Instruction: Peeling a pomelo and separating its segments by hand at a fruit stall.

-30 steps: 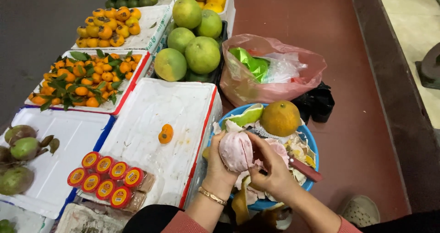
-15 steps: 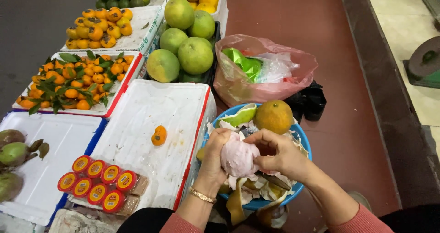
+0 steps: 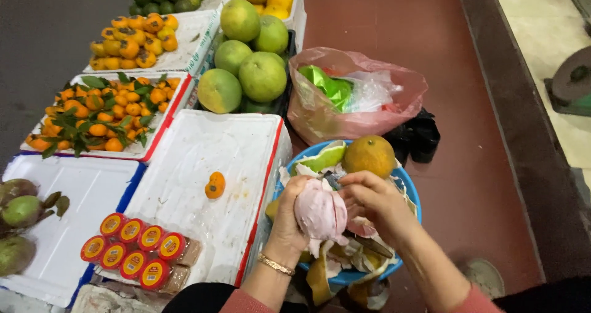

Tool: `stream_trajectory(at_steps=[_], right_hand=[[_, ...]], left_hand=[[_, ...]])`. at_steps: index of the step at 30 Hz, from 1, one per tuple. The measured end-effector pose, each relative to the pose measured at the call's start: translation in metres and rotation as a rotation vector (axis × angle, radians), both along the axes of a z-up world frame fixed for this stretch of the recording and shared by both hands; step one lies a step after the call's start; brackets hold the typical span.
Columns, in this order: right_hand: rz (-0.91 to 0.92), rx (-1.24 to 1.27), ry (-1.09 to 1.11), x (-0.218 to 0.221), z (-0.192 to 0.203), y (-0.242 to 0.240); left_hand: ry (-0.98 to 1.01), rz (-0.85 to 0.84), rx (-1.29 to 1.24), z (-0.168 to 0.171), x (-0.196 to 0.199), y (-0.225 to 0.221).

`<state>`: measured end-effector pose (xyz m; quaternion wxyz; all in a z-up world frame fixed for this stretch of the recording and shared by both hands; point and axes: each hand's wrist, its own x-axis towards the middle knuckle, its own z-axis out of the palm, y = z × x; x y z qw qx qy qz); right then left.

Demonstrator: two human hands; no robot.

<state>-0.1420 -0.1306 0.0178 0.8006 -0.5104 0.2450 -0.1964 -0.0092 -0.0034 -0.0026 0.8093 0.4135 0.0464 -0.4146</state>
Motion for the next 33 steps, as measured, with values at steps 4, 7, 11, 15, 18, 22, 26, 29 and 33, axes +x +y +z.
stream_trajectory(at_steps=[4,7,11,15,18,22,26,29,33], right_hand=[[0.01,-0.246,-0.001,0.002,0.011,0.045],[-0.112,-0.649,-0.062,0.014,0.004,0.056],[-0.14,-0.775,-0.068,0.023,0.003,0.06],[-0.195,-0.808,-0.097,0.031,-0.01,0.056],[-0.27,-0.583,-0.027,0.038,-0.026,0.043],[-0.169,-0.385,-0.124,0.027,-0.005,0.044],[0.019,-0.26,-0.151,0.026,-0.006,0.031],[0.097,-0.232,-0.186,0.03,-0.013,0.02],[0.185,-0.423,-0.125,0.027,-0.002,0.011]], left_hand=[[0.081,0.073,0.039,0.025,-0.008,-0.003],[0.08,0.091,-0.076,0.028,-0.013,-0.004],[0.1,0.14,-0.154,0.029,-0.011,0.002],[0.103,0.127,-0.158,0.032,-0.011,0.003],[0.178,0.213,-0.004,0.069,-0.028,-0.002],[0.174,0.126,-0.06,0.035,-0.009,0.0],[0.168,0.018,-0.085,0.02,-0.001,-0.001],[0.23,-0.135,-0.102,0.001,0.01,-0.002],[0.268,-0.563,-0.217,-0.018,0.026,0.003]])
